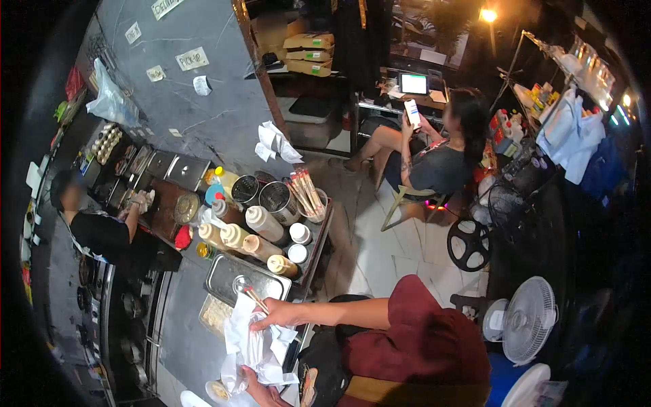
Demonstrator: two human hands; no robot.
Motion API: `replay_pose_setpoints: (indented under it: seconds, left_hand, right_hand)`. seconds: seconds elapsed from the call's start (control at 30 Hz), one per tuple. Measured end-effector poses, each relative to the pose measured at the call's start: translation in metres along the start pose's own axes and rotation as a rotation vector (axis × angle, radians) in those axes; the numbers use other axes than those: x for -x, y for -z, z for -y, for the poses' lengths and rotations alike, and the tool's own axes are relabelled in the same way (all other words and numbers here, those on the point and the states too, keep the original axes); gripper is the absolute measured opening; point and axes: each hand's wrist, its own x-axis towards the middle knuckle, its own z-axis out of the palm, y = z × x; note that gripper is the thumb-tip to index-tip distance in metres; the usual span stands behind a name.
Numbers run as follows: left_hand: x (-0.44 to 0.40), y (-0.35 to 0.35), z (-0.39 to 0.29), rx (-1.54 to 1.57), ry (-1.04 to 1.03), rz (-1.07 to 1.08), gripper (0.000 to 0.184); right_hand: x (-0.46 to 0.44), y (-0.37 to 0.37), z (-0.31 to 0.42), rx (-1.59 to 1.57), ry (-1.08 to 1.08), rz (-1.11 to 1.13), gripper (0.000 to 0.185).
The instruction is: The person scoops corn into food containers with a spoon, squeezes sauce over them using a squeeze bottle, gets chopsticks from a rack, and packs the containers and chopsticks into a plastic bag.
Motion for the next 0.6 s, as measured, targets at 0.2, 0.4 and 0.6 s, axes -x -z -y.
replay_pose_setpoints:
  seconds: [0.2,0.4,0.6]
  left_hand:
    - [0.016,0.006,-0.036,-0.374,-0.483,-0.331,0.046]
    - [-0.016,-0.017,-0.035,0.237,-0.369,0.595,0.059]
    - [0.005,-0.040,-0.040,0.054,-0.429,0.247,0.012]
  right_hand:
    - [0.008,-0.014,0.022,0.627,0.156,0.035,0.054]
    - [0.015,-0.042,0.060,0.770,0.207,0.425,0.048]
    - [0.021,-0.025,0.066,0.918,0.111,0.309,0.052]
